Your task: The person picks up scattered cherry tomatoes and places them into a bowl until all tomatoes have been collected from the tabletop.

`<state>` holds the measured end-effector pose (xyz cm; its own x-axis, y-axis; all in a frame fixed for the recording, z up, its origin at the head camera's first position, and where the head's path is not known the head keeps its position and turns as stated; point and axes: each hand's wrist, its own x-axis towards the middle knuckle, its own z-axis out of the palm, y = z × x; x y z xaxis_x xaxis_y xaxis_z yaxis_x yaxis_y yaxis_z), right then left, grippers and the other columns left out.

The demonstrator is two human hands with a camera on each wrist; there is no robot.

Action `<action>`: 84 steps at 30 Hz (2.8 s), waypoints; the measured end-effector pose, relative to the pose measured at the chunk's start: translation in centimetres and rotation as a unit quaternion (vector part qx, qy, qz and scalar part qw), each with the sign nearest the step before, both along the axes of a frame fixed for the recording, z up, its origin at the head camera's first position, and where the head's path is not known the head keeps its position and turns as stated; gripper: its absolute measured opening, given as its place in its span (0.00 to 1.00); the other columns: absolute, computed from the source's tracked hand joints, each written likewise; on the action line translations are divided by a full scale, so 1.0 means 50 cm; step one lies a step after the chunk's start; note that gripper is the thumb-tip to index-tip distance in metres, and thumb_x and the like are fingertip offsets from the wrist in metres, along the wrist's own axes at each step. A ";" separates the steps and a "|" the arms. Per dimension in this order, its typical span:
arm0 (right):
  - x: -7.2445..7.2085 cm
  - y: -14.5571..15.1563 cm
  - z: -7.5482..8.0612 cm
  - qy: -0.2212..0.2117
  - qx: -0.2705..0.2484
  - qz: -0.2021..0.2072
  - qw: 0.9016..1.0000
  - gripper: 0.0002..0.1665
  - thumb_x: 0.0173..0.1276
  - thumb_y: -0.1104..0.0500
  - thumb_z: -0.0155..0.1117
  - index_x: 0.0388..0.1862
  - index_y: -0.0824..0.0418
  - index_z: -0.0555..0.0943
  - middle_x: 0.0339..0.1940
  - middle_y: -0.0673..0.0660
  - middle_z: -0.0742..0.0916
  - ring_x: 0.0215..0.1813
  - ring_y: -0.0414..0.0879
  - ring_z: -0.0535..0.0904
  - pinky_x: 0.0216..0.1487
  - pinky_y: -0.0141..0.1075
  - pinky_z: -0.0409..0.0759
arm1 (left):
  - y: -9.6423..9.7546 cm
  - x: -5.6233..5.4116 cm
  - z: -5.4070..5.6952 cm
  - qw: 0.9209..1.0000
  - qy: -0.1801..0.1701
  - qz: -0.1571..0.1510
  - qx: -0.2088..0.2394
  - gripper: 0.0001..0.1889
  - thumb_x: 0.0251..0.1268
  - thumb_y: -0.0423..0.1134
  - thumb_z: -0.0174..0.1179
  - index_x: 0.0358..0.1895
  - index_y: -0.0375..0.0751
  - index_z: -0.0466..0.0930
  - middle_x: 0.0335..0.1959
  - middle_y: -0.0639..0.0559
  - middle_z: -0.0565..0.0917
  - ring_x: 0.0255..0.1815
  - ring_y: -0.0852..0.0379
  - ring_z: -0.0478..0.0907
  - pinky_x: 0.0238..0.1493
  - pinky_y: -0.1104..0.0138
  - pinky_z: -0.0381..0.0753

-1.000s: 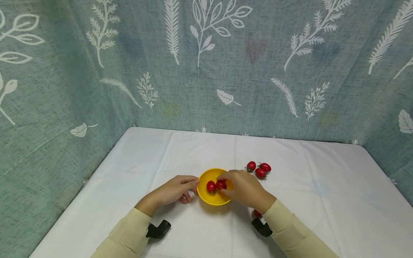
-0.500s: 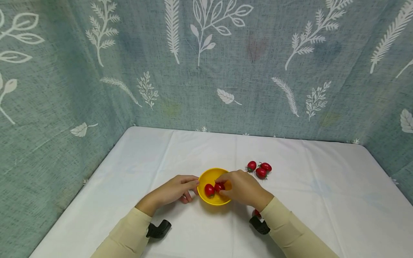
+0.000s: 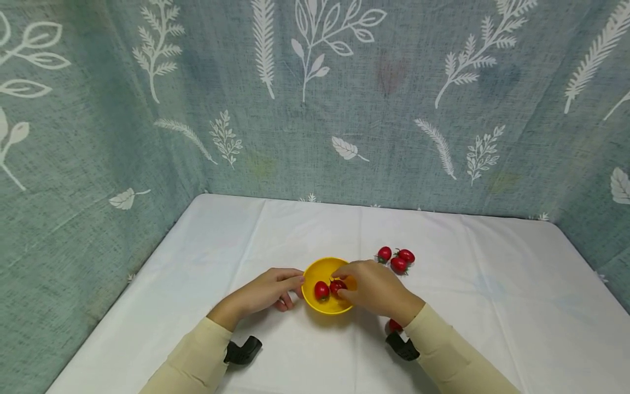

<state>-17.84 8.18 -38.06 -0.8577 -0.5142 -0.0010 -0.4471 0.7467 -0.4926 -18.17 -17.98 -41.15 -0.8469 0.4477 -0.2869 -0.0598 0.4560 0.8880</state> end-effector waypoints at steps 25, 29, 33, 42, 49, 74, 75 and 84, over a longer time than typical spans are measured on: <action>0.048 0.100 0.007 0.070 -0.011 -0.080 0.994 0.19 0.60 0.57 0.76 0.51 0.52 0.87 0.50 0.47 0.89 0.57 0.49 0.83 0.56 0.48 0.83 | -0.004 -0.003 -0.011 1.000 0.000 0.000 -0.009 0.25 0.77 0.52 0.50 0.66 0.40 0.75 0.42 0.48 0.83 0.30 0.56 0.80 0.36 0.68 0.83; 0.040 0.101 0.001 0.055 -0.007 -0.091 0.994 0.19 0.60 0.57 0.76 0.52 0.52 0.87 0.51 0.48 0.88 0.56 0.49 0.82 0.54 0.47 0.84 | -0.002 -0.003 -0.012 1.000 -0.002 0.004 -0.009 0.25 0.77 0.52 0.51 0.66 0.41 0.75 0.42 0.48 0.83 0.30 0.56 0.80 0.36 0.67 0.83; 0.030 0.099 -0.004 0.052 -0.008 -0.086 0.995 0.19 0.60 0.57 0.76 0.51 0.53 0.87 0.51 0.49 0.88 0.54 0.49 0.83 0.54 0.46 0.84 | -0.001 -0.005 -0.015 1.000 -0.007 0.008 -0.009 0.25 0.77 0.52 0.51 0.66 0.41 0.75 0.41 0.49 0.83 0.30 0.56 0.80 0.36 0.67 0.83; 0.013 0.095 -0.018 0.043 0.011 -0.083 0.996 0.19 0.60 0.56 0.76 0.51 0.54 0.87 0.50 0.50 0.89 0.57 0.50 0.82 0.58 0.49 0.81 | -0.003 -0.003 -0.009 1.000 -0.006 0.004 -0.003 0.25 0.77 0.52 0.51 0.67 0.40 0.74 0.42 0.48 0.83 0.30 0.56 0.80 0.36 0.67 0.83; 0.009 0.097 -0.021 0.027 0.030 -0.091 0.995 0.20 0.59 0.56 0.77 0.52 0.53 0.87 0.51 0.51 0.88 0.56 0.50 0.83 0.57 0.49 0.82 | -0.002 -0.002 -0.005 1.000 0.000 0.001 -0.001 0.25 0.77 0.51 0.51 0.67 0.39 0.74 0.43 0.46 0.84 0.30 0.56 0.79 0.36 0.66 0.83; 0.011 0.088 -0.023 -0.011 0.057 -0.099 0.993 0.20 0.59 0.54 0.77 0.51 0.51 0.88 0.48 0.49 0.89 0.42 0.44 0.78 0.43 0.41 0.83 | 0.000 -0.003 -0.005 1.000 0.002 0.005 -0.006 0.25 0.77 0.51 0.50 0.67 0.39 0.73 0.43 0.45 0.84 0.29 0.56 0.79 0.36 0.65 0.84; 0.011 0.088 -0.023 -0.013 0.058 -0.100 0.993 0.20 0.59 0.54 0.77 0.51 0.51 0.88 0.48 0.49 0.89 0.41 0.44 0.77 0.41 0.39 0.81 | 0.000 -0.003 -0.005 1.000 0.002 0.005 -0.007 0.25 0.77 0.51 0.50 0.67 0.39 0.73 0.43 0.46 0.84 0.29 0.56 0.79 0.36 0.65 0.84; 0.011 0.086 -0.025 -0.014 0.067 -0.104 0.992 0.22 0.58 0.53 0.78 0.53 0.51 0.87 0.51 0.49 0.88 0.40 0.44 0.77 0.41 0.40 0.82 | -0.001 -0.003 -0.006 1.000 0.000 0.004 -0.009 0.26 0.77 0.51 0.50 0.68 0.38 0.73 0.43 0.46 0.84 0.30 0.56 0.79 0.37 0.65 0.84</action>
<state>-17.30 12.48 -39.30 -0.9441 -0.3193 -0.0826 -0.2634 0.8807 -0.3936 -18.33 -18.01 -41.47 -0.8504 0.4363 -0.2942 -0.0629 0.4708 0.8800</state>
